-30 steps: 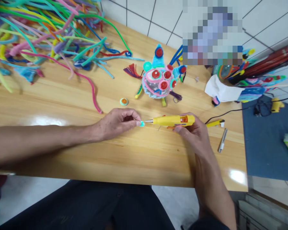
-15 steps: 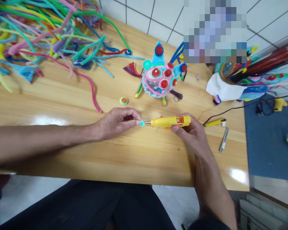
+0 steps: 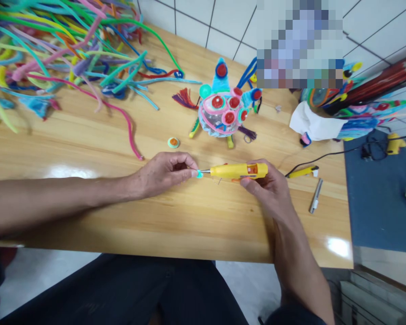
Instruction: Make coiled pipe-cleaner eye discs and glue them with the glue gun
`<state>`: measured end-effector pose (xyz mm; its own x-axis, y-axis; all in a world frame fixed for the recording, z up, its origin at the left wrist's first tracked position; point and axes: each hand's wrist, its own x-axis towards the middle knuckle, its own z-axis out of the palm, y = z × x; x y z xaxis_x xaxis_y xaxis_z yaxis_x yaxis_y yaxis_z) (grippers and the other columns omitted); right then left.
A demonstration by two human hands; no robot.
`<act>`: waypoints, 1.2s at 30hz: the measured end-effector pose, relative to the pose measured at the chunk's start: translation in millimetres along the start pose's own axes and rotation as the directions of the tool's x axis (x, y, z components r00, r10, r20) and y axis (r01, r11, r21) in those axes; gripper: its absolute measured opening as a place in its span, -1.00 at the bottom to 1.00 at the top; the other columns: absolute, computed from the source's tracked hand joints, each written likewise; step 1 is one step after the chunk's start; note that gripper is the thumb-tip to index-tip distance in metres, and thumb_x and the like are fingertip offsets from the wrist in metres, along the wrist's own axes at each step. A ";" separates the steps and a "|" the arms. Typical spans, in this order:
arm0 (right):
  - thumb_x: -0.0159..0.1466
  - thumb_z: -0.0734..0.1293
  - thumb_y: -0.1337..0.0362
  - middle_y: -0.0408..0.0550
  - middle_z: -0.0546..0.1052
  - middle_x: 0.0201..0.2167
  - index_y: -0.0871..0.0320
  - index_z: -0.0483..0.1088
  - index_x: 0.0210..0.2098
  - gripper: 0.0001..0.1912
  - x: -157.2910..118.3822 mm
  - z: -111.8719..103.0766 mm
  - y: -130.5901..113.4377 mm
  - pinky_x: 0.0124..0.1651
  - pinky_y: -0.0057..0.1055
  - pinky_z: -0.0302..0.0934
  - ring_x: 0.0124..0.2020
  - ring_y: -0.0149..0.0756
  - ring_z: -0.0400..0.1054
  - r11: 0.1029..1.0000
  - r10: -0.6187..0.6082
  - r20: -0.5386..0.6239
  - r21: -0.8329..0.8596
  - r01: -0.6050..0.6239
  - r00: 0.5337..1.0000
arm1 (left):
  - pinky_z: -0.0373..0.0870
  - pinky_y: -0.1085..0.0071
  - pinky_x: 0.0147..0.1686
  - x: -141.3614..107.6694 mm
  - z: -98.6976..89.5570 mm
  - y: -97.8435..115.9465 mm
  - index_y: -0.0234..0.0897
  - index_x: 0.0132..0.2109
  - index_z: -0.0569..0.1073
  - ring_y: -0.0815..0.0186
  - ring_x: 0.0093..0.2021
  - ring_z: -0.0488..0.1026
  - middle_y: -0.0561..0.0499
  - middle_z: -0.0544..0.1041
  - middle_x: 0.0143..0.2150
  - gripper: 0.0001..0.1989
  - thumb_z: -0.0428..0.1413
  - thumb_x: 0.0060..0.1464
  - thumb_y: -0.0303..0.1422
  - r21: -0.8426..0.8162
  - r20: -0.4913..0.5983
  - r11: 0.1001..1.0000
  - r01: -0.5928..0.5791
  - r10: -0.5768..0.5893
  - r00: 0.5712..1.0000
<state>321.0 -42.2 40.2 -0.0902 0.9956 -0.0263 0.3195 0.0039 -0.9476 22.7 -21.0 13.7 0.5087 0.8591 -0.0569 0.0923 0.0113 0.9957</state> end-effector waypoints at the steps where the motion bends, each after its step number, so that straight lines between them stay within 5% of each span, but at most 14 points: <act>1: 0.14 0.61 0.11 -0.21 0.56 -0.36 -0.05 0.58 -0.19 -0.72 -0.2 -0.2 -0.2 -0.39 -0.43 0.42 -0.41 -0.34 0.45 1.000 0.011 0.003 -0.003 -0.011 1.000 | 0.21 0.51 -0.44 0.0 -0.1 0.2 -0.35 -0.23 0.53 0.44 -0.44 0.28 0.10 0.41 -0.44 -0.87 0.15 0.23 -0.36 0.001 0.001 1.000 0.002 -0.002 1.000; 36: 0.11 0.61 0.01 -0.19 0.58 -0.40 0.02 0.53 -0.23 -0.64 -2.3 0.7 0.1 -0.39 -0.38 0.43 -0.44 -0.31 0.47 0.999 0.043 0.001 0.033 -0.043 0.999 | 0.19 0.51 -0.46 -0.4 -1.2 2.1 -0.32 -0.27 0.52 0.44 -0.45 0.25 0.11 0.39 -0.47 -0.84 0.18 0.21 -0.30 0.008 -0.007 1.000 -0.001 0.001 1.000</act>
<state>320.5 -44.6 40.0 -0.0769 0.9947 -0.0677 0.2919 -0.0424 -0.9555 21.6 -20.7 15.9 0.5028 0.8626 -0.0554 0.0989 0.0062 0.9951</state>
